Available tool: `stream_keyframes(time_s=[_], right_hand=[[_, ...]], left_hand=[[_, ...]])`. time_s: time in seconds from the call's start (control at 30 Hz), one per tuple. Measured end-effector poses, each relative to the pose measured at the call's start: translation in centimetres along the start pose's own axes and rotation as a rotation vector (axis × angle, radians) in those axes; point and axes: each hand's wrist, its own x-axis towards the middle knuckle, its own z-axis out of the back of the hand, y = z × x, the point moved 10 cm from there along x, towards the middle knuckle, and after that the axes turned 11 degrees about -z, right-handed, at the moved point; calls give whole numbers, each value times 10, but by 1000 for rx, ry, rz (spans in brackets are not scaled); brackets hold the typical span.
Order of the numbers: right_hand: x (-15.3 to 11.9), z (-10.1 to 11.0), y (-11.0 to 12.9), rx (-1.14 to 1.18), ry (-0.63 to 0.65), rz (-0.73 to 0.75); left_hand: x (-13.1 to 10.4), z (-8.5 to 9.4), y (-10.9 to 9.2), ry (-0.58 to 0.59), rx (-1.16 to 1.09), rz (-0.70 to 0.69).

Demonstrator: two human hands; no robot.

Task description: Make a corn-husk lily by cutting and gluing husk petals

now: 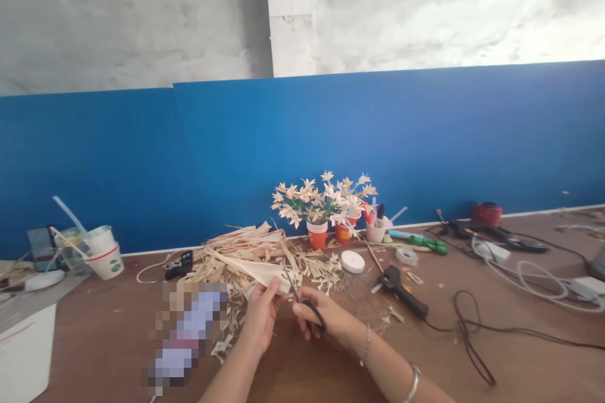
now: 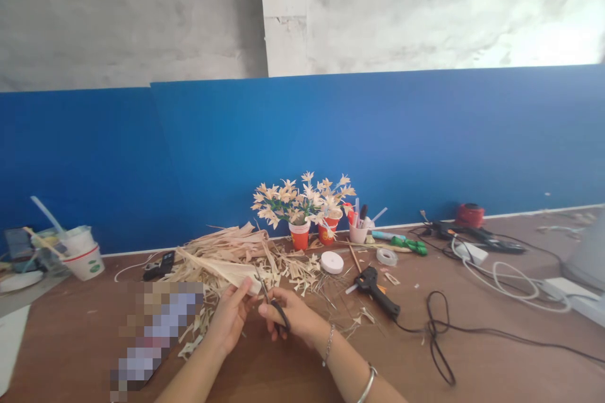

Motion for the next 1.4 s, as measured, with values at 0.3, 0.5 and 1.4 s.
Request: stream_keyframes(time_s=[0.3, 0.5, 1.4], right_hand=[[1, 2, -2, -30, -15, -17], [6, 6, -6, -26, -25, 9], [5, 11, -2, -22, -10, 22]], left_hand=[[1, 2, -1, -11, -20, -20], [3, 3, -2, -19, -26, -17], [8, 8, -3, 12, 89, -21]])
